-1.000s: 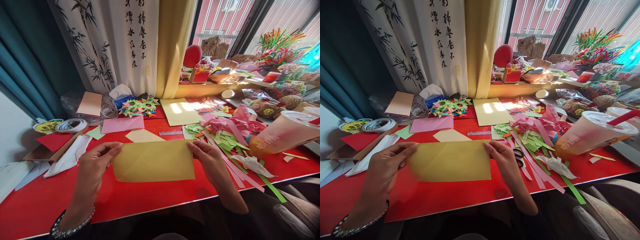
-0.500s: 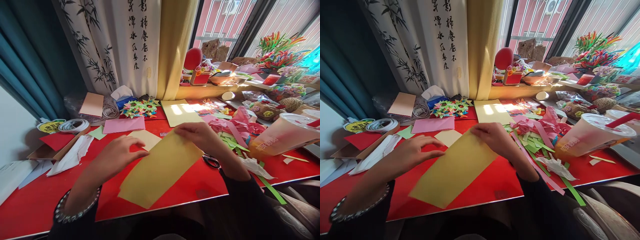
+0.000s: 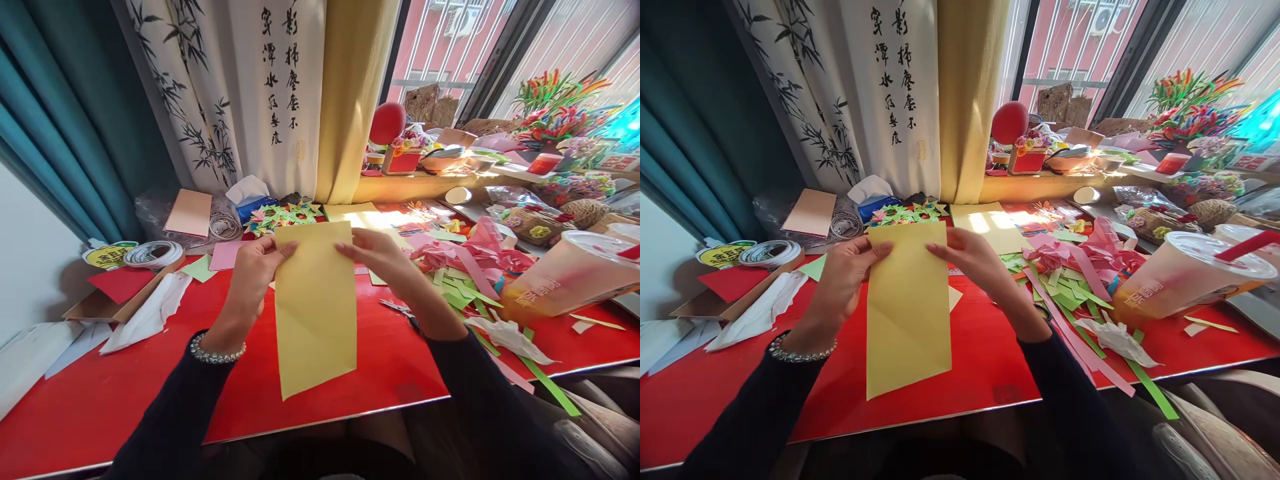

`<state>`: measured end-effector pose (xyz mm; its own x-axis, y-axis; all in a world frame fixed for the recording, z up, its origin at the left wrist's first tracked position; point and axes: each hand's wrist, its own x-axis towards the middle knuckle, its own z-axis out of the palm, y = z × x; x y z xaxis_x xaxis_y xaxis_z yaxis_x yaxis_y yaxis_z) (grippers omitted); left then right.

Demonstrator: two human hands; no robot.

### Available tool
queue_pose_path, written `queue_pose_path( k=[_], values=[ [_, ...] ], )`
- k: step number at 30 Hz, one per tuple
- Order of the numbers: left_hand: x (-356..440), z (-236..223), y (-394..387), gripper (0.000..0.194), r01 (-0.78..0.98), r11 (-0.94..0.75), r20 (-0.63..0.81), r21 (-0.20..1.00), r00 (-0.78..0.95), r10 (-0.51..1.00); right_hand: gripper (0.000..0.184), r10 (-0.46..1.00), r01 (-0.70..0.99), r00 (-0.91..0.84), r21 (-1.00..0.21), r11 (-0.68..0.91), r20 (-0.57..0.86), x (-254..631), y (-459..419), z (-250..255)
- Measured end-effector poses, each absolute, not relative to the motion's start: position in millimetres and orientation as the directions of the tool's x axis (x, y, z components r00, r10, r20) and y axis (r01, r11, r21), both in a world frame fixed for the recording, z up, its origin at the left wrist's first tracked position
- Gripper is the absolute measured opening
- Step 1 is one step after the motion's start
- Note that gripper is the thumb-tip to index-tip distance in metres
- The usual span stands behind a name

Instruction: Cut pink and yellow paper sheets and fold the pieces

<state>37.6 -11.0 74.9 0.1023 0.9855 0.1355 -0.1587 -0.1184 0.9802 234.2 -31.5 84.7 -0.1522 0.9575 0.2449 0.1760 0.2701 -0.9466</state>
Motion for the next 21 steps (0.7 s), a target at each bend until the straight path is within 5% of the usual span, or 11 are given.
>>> queue_pose_path(
  k=[5,21],
  values=[
    [35,56,-5,0.035,-0.155,-0.165,0.170,0.974,0.020,0.985,0.026,0.979,-0.050,-0.170,-0.994,0.101,0.108,229,-36,49],
    [27,51,-3,0.018,-0.085,-0.258,0.255,0.962,-0.045,0.966,0.024,0.985,-0.080,-0.121,-0.990,0.113,0.122,227,-38,41]
  ],
)
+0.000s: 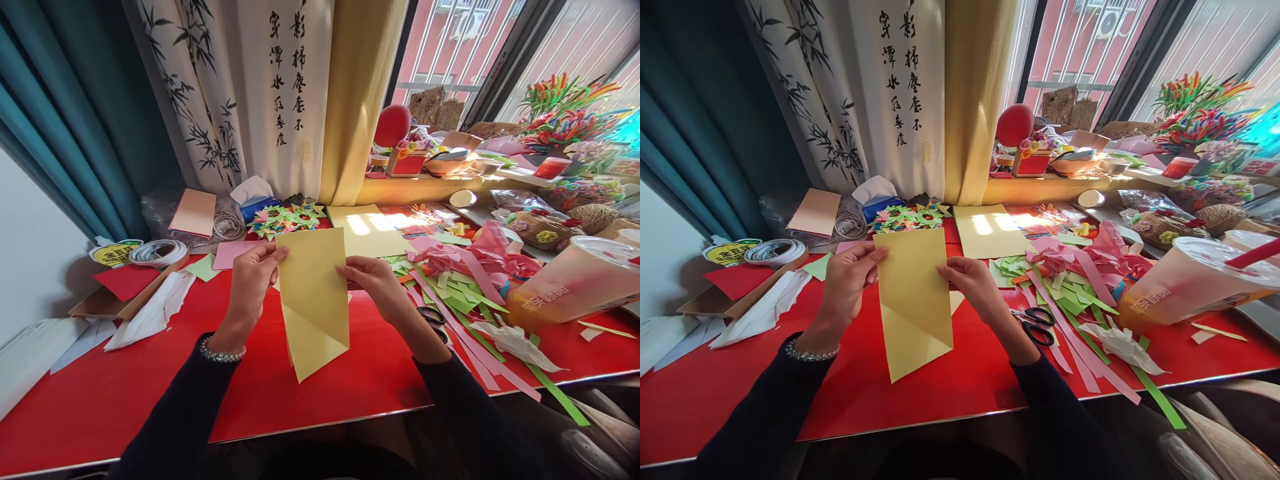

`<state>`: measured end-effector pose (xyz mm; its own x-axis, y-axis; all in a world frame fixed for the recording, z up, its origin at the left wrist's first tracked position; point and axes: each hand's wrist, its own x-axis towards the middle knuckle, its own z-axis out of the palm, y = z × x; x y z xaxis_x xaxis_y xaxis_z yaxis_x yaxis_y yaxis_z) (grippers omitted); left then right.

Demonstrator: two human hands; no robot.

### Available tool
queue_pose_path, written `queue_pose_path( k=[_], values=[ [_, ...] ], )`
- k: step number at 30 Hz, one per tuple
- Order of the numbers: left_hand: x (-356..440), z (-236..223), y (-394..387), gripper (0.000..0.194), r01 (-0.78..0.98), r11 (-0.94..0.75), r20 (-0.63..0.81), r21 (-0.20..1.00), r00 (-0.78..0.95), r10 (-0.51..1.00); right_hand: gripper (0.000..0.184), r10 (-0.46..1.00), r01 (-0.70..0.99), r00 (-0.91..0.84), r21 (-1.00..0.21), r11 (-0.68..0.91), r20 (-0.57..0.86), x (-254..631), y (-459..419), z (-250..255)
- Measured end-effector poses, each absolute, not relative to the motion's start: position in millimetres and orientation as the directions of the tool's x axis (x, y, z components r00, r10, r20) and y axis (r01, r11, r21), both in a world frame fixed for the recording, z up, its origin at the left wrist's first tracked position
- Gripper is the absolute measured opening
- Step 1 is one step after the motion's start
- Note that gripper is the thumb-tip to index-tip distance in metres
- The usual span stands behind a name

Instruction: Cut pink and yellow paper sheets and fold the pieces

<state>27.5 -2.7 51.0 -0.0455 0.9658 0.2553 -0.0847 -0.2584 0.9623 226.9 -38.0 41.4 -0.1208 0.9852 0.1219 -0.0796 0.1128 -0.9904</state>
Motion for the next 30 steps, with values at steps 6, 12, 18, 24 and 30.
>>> queue_pose_path(
  k=[6,12,18,24,30],
  values=[
    [28,51,-1,0.018,-0.113,-0.258,0.254,0.960,-0.050,0.966,0.026,0.990,-0.064,-0.109,-0.994,0.087,0.093,226,-39,42],
    [20,51,4,0.018,-0.203,-0.200,0.177,0.959,-0.127,0.976,0.032,0.969,0.017,-0.244,-1.000,-0.026,-0.029,224,-49,40],
    [0,36,13,0.018,-0.157,-0.122,0.102,0.980,-0.131,0.986,0.028,0.945,0.080,-0.267,-0.981,-0.175,-0.190,221,-65,21],
    [-37,12,21,0.022,0.087,0.122,-0.132,0.989,0.119,0.984,0.026,0.925,0.118,-0.250,-0.957,-0.264,-0.286,220,-85,2],
    [-60,2,28,0.033,0.306,0.214,-0.289,0.928,0.229,0.929,0.022,0.890,0.140,-0.283,-0.933,-0.331,-0.358,221,-96,-6]
  ],
)
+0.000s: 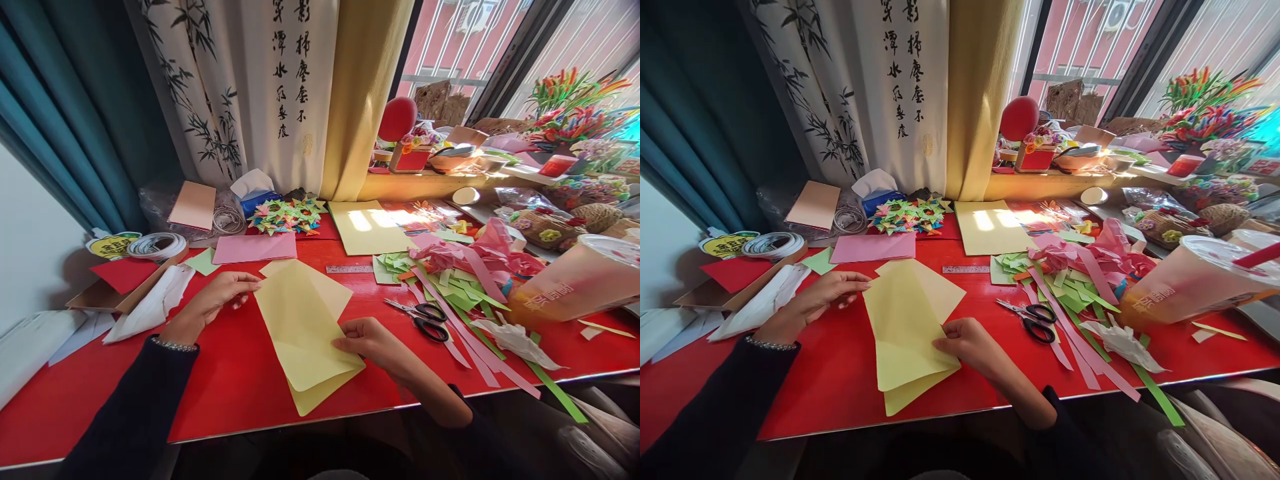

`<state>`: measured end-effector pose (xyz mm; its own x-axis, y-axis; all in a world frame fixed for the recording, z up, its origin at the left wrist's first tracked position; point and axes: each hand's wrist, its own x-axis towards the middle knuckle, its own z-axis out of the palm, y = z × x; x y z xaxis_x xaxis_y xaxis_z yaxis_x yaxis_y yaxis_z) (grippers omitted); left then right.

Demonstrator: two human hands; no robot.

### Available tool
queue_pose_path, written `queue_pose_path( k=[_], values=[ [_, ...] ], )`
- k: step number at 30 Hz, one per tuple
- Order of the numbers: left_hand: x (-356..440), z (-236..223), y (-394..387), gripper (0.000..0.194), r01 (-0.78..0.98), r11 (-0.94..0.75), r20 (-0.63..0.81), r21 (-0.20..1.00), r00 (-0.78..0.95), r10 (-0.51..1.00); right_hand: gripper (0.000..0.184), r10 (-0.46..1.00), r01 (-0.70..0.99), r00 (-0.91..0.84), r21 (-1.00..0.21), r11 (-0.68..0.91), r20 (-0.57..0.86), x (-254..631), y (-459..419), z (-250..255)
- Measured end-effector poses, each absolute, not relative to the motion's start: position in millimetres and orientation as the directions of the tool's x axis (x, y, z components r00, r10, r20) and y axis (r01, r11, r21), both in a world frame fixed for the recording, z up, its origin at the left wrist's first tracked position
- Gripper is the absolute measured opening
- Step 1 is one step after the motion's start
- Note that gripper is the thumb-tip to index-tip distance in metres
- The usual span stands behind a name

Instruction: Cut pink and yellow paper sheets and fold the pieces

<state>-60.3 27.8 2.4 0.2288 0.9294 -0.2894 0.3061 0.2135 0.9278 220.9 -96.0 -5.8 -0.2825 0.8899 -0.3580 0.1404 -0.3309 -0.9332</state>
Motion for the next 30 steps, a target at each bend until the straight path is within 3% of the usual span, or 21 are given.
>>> queue_pose_path(
  k=[4,7,10,12,16,21,26,30],
  values=[
    [-61,2,28,0.028,0.384,0.187,-0.302,0.904,0.266,0.915,0.022,0.888,0.210,-0.281,-0.926,-0.313,-0.363,221,-100,-7],
    [-62,2,29,0.025,0.416,0.174,-0.309,0.893,0.285,0.907,0.025,0.917,0.426,-0.256,-0.887,-0.177,-0.306,223,-100,-3],
    [-65,1,31,0.024,0.437,0.172,-0.323,0.883,0.300,0.898,0.030,0.985,0.724,-0.134,-0.690,0.025,-0.105,227,-89,6],
    [-67,-1,33,0.024,0.445,0.171,-0.328,0.879,0.306,0.894,0.031,0.994,0.814,-0.101,-0.572,0.103,0.036,228,-74,9],
    [-69,-2,34,0.023,0.454,0.160,-0.317,0.877,0.296,0.901,0.029,0.935,0.802,-0.328,-0.484,0.350,0.132,223,-45,3],
    [-71,-2,33,0.022,0.457,0.153,-0.300,0.876,0.270,0.915,0.031,0.822,0.741,-0.560,-0.382,0.552,0.102,230,-55,-17],
    [-72,-1,34,0.022,0.453,0.146,-0.285,0.879,0.255,0.924,0.053,0.839,0.836,-0.526,-0.098,0.540,0.140,253,-104,-30],
    [-71,0,33,0.022,0.460,0.138,-0.271,0.877,0.236,0.933,0.077,0.854,0.864,-0.489,-0.038,0.502,0.174,265,-145,-38]
  ],
)
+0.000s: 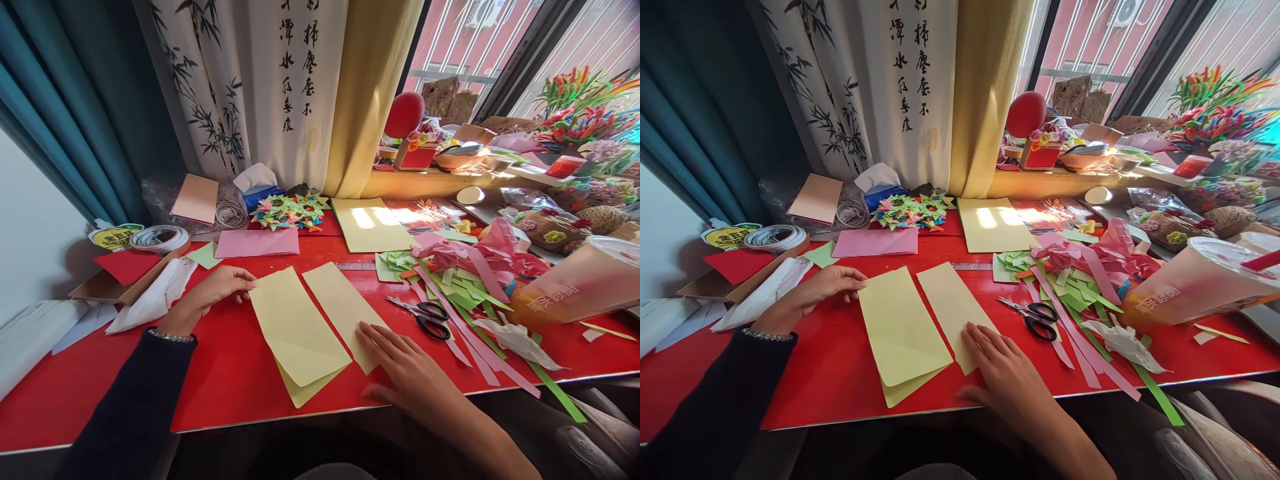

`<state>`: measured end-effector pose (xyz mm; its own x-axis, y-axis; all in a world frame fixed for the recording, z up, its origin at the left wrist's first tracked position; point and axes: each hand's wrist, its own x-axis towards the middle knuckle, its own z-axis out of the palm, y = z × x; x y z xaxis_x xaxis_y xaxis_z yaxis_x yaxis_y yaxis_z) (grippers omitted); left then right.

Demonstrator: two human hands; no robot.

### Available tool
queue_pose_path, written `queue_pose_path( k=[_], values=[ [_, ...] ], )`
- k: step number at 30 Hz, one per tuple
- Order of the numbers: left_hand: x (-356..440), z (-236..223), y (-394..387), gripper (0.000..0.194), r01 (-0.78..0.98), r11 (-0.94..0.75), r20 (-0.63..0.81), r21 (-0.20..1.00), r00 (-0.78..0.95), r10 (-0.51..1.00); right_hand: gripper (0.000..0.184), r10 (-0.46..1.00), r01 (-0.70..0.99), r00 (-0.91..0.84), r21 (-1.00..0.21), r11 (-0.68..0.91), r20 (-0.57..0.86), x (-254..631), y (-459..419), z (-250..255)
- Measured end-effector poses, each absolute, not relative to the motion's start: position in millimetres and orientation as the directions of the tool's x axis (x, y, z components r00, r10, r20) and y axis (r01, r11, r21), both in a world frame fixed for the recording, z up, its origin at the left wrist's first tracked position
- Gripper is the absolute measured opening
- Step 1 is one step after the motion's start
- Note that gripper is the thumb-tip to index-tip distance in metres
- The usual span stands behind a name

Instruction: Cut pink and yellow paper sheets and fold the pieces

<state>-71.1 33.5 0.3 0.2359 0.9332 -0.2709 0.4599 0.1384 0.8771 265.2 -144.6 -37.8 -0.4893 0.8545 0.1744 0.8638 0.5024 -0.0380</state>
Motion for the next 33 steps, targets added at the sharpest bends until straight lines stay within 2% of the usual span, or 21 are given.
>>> queue_pose_path(
  k=[2,3,6,7,9,12,14,16,18,22,28,33],
  values=[
    [-71,0,33,0.021,0.461,0.130,-0.260,0.878,0.230,0.938,0.087,0.841,0.857,-0.503,-0.010,0.515,0.199,269,-162,-40],
    [-71,0,33,0.021,0.461,0.126,-0.255,0.878,0.230,0.939,0.084,0.833,0.853,-0.511,0.010,0.521,0.213,271,-169,-39],
    [-72,-1,34,0.022,0.461,0.117,-0.248,0.879,0.234,0.940,0.049,0.814,0.844,-0.528,0.044,0.534,0.243,278,-184,-32],
    [-72,-2,34,0.022,0.460,0.115,-0.246,0.880,0.236,0.940,0.045,0.814,0.846,-0.523,0.038,0.531,0.253,280,-187,-27],
    [-72,-3,35,0.022,0.456,0.112,-0.243,0.883,0.241,0.940,0.051,0.831,0.875,-0.463,0.007,0.485,0.309,283,-189,-15],
    [-68,-3,34,0.023,0.448,0.108,-0.245,0.888,0.261,0.934,0.060,0.817,0.940,-0.282,-0.025,0.340,0.503,275,-182,2],
    [-63,-3,32,0.025,0.441,0.106,-0.251,0.891,0.284,0.925,0.069,0.764,0.938,-0.262,-0.031,0.345,0.589,261,-175,7],
    [-58,-4,31,0.025,0.432,0.107,-0.259,0.896,0.313,0.914,0.070,0.732,0.889,-0.360,-0.026,0.458,0.578,242,-168,5],
    [-54,-6,29,0.024,0.420,0.114,-0.269,0.900,0.331,0.905,0.061,0.714,0.830,-0.467,-0.021,0.558,0.521,223,-164,-1],
    [-49,-10,27,0.022,0.398,0.152,-0.290,0.905,0.314,0.904,0.050,0.683,0.734,-0.604,-0.047,0.677,0.411,198,-165,-17],
    [-48,-8,25,0.019,0.372,0.198,-0.317,0.907,0.294,0.902,0.050,0.677,0.686,-0.652,-0.114,0.718,0.341,190,-169,-31],
    [-50,-5,22,0.031,0.357,0.211,-0.329,0.910,0.312,0.891,0.046,0.681,0.686,-0.653,-0.121,0.717,0.332,187,-168,-39]
  ],
)
